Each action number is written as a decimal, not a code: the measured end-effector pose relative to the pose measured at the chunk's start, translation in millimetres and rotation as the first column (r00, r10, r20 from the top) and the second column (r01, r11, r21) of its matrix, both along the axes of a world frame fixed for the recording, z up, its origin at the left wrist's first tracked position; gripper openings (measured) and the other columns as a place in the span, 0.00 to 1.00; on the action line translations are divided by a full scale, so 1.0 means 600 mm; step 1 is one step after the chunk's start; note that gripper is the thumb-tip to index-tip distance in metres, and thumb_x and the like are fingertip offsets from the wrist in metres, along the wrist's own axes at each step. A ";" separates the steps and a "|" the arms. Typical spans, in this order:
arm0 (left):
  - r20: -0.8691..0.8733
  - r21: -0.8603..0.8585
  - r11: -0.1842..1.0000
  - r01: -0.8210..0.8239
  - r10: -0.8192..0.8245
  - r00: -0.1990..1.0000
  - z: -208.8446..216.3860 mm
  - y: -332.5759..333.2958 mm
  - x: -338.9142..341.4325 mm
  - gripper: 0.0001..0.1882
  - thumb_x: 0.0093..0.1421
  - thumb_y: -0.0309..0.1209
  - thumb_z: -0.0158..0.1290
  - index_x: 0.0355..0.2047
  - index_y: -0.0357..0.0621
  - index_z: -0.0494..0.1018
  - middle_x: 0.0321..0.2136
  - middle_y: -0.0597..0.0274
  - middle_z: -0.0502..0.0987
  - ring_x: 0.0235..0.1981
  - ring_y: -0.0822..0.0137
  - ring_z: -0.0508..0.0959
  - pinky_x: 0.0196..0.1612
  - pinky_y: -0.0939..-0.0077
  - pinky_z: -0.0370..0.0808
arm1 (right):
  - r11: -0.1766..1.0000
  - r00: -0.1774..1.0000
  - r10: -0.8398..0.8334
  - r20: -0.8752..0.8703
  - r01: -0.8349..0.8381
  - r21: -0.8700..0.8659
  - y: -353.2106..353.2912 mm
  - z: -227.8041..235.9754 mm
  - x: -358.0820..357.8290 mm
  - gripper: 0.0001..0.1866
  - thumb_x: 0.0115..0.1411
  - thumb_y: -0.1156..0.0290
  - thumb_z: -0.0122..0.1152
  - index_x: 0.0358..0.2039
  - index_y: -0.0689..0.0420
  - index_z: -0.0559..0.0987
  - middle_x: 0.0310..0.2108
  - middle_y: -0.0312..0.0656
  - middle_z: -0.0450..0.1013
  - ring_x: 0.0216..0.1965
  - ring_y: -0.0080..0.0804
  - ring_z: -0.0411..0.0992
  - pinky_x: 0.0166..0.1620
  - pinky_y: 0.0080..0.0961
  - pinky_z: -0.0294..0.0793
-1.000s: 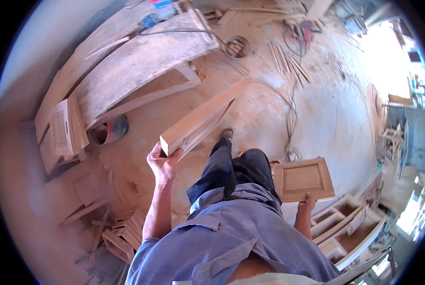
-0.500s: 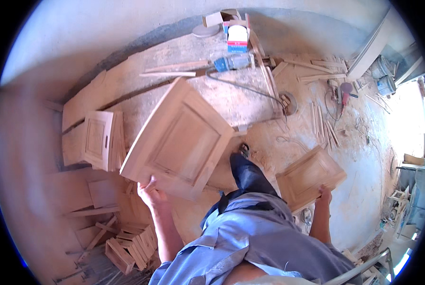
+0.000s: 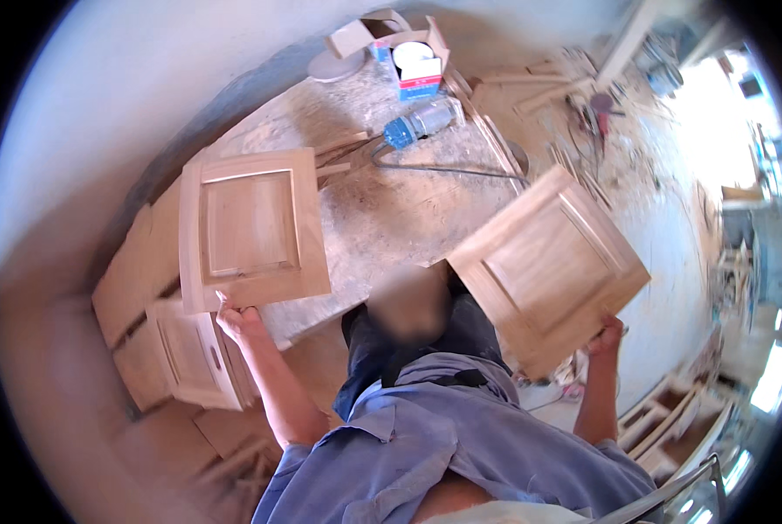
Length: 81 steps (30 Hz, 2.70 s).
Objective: The person assembles wooden cabinet doors by fitting panels into frames, marking alignment with a pencil, and using a handheld router to shape edges. The person moves between a workbench and a larger cabinet structure, handling multiple door panels and tools.
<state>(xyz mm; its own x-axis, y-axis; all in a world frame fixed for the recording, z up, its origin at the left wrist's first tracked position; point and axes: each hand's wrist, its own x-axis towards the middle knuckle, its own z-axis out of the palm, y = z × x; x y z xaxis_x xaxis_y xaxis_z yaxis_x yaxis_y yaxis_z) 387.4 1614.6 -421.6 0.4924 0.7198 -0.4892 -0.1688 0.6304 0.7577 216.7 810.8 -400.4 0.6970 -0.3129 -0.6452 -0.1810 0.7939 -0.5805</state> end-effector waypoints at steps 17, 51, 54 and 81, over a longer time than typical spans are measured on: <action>-0.733 0.171 0.910 0.377 -0.137 0.666 -0.039 0.062 0.205 0.24 0.64 0.26 0.53 0.56 0.23 0.63 0.48 0.45 0.73 0.46 0.55 0.77 0.52 0.56 0.75 | 0.965 0.954 -0.225 -0.198 0.246 0.087 0.557 -0.277 0.120 0.29 0.58 0.75 0.58 0.62 0.63 0.68 0.55 0.48 0.73 0.55 0.44 0.73 0.61 0.40 0.71; -0.866 0.488 -0.721 0.493 -0.327 0.379 -0.163 -0.413 0.278 0.30 0.59 0.43 0.55 0.60 0.47 0.68 0.68 0.42 0.59 0.70 0.40 0.54 0.70 0.40 0.50 | -0.909 0.456 0.411 -0.790 0.133 -0.396 0.458 -0.035 0.863 0.27 0.38 0.64 0.75 0.41 0.59 0.79 0.44 0.45 0.73 0.52 0.42 0.71 0.55 0.42 0.69; -0.862 0.484 -0.726 0.489 -0.299 0.409 -0.167 -0.400 0.276 0.30 0.60 0.44 0.55 0.60 0.46 0.68 0.67 0.42 0.59 0.70 0.40 0.55 0.70 0.40 0.50 | -0.871 0.413 0.254 -0.875 -0.295 -0.392 0.411 0.050 0.794 0.25 0.38 0.67 0.72 0.39 0.61 0.79 0.41 0.51 0.73 0.48 0.44 0.73 0.52 0.41 0.70; -0.139 0.279 -0.772 0.571 -0.621 -0.771 0.084 -0.626 -0.239 0.57 0.43 0.32 0.73 0.68 0.25 0.51 0.42 0.52 0.80 0.40 0.65 0.81 0.46 0.74 0.78 | 0.826 0.918 -0.315 -0.242 0.139 -0.547 0.752 0.024 -0.219 0.36 0.38 0.70 0.80 0.51 0.60 0.75 0.47 0.42 0.77 0.47 0.34 0.76 0.51 0.33 0.75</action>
<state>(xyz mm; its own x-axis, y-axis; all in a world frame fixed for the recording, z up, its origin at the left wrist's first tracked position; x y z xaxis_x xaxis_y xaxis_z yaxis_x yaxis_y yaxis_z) 244.1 1238.8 -371.4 0.1689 -0.9280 -0.3321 0.2779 -0.2785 0.9194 85.2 1262.0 -386.2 0.3563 -0.7800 -0.5145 -0.2713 0.4405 -0.8558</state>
